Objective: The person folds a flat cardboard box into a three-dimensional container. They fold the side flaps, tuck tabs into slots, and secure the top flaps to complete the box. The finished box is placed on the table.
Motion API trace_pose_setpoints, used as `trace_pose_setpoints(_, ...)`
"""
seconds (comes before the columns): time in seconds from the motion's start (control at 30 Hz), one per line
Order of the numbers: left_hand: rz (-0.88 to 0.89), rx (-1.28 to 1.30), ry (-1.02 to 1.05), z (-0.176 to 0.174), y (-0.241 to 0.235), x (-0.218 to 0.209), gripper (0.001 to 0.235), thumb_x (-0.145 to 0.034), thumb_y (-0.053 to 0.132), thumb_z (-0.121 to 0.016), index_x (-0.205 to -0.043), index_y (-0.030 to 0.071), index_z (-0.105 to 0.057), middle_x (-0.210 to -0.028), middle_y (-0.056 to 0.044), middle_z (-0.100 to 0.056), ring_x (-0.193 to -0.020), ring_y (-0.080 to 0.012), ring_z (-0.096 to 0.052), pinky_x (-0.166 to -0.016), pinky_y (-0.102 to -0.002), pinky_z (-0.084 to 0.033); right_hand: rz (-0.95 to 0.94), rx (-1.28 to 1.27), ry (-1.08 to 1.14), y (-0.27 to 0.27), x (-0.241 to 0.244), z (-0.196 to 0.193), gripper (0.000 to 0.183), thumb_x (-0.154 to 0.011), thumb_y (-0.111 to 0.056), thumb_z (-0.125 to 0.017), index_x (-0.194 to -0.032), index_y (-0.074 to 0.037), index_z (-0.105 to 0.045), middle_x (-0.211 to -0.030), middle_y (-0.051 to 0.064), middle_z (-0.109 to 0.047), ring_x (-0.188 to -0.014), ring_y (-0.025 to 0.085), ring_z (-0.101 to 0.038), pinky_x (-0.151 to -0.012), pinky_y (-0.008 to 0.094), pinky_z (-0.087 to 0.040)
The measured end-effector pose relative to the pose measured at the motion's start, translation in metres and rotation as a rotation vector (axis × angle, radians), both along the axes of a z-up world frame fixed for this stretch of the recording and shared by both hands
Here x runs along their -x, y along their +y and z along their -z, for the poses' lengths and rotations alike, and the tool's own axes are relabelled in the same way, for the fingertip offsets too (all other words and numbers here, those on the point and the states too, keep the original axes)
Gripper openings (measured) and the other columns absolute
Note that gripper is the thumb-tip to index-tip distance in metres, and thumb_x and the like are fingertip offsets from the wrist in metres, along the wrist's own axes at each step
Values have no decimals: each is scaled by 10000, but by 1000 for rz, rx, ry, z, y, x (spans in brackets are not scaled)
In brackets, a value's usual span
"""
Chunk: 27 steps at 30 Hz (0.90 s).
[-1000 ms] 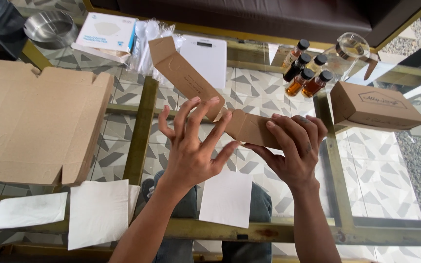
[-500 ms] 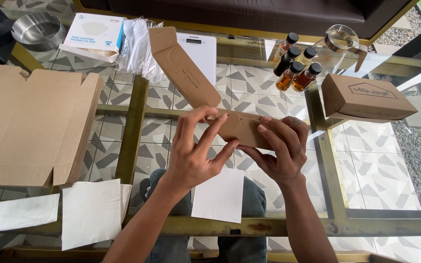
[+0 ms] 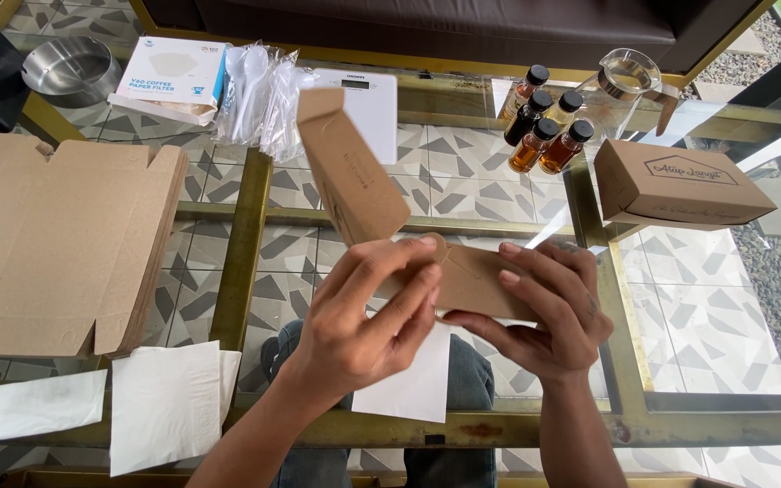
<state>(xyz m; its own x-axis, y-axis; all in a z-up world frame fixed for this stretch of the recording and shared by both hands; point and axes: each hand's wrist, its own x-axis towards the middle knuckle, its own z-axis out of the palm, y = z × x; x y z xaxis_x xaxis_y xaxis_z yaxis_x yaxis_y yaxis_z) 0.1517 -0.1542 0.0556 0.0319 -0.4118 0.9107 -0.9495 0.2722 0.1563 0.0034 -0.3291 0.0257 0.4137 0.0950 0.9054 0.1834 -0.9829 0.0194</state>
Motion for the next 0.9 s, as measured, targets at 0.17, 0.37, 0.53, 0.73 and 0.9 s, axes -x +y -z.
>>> trace_pose_setpoints(0.17,-154,38,86,18,-5,-4,240,-929,139,-762,-1107,-14,-716,-1193,-220,-645,-1061,-377,-629,-932,-464,-607,20,-21,27,-1,-3,2,643,-759,-451,-953,-1099,-16,-622,-1134,227,-713,-999,329,-741,-838,436,-563)
trace_pose_setpoints(0.37,-109,10,191,18,2,0,405,-939,256,-789,-1200,-31,-673,-1175,-190,-624,-1181,-412,-658,-1027,-514,-624,-44,-77,86,3,-12,-1,583,-798,-452,-881,-1098,-7,-651,-1124,202,-729,-1012,324,-728,-878,448,-558)
trace_pose_setpoints(0.53,-29,-50,236,6,14,1,325,-954,176,-748,-1171,-50,-659,-1150,-193,-612,-1211,-438,-649,-1037,-520,-603,-63,-109,195,17,-8,-16,574,-805,-442,-876,-1128,-13,-673,-1207,183,-716,-1066,306,-713,-939,442,-559)
trace_pose_setpoints(0.73,12,-205,82,-1,19,0,294,-977,131,-733,-1230,-11,-684,-1179,-151,-646,-1316,-391,-543,-961,-469,-634,-44,-205,265,31,4,-18,594,-848,-485,-783,-1199,-26,-646,-1328,178,-655,-1162,380,-637,-1009,472,-567)
trace_pose_setpoints(0.9,19,-180,128,4,30,7,211,-878,145,-780,-1071,56,-783,-1113,-96,-685,-1256,-397,-627,-958,-446,-612,73,-285,229,52,14,-11,571,-673,-319,-967,-1113,-27,-748,-1204,165,-742,-1030,406,-648,-917,501,-553)
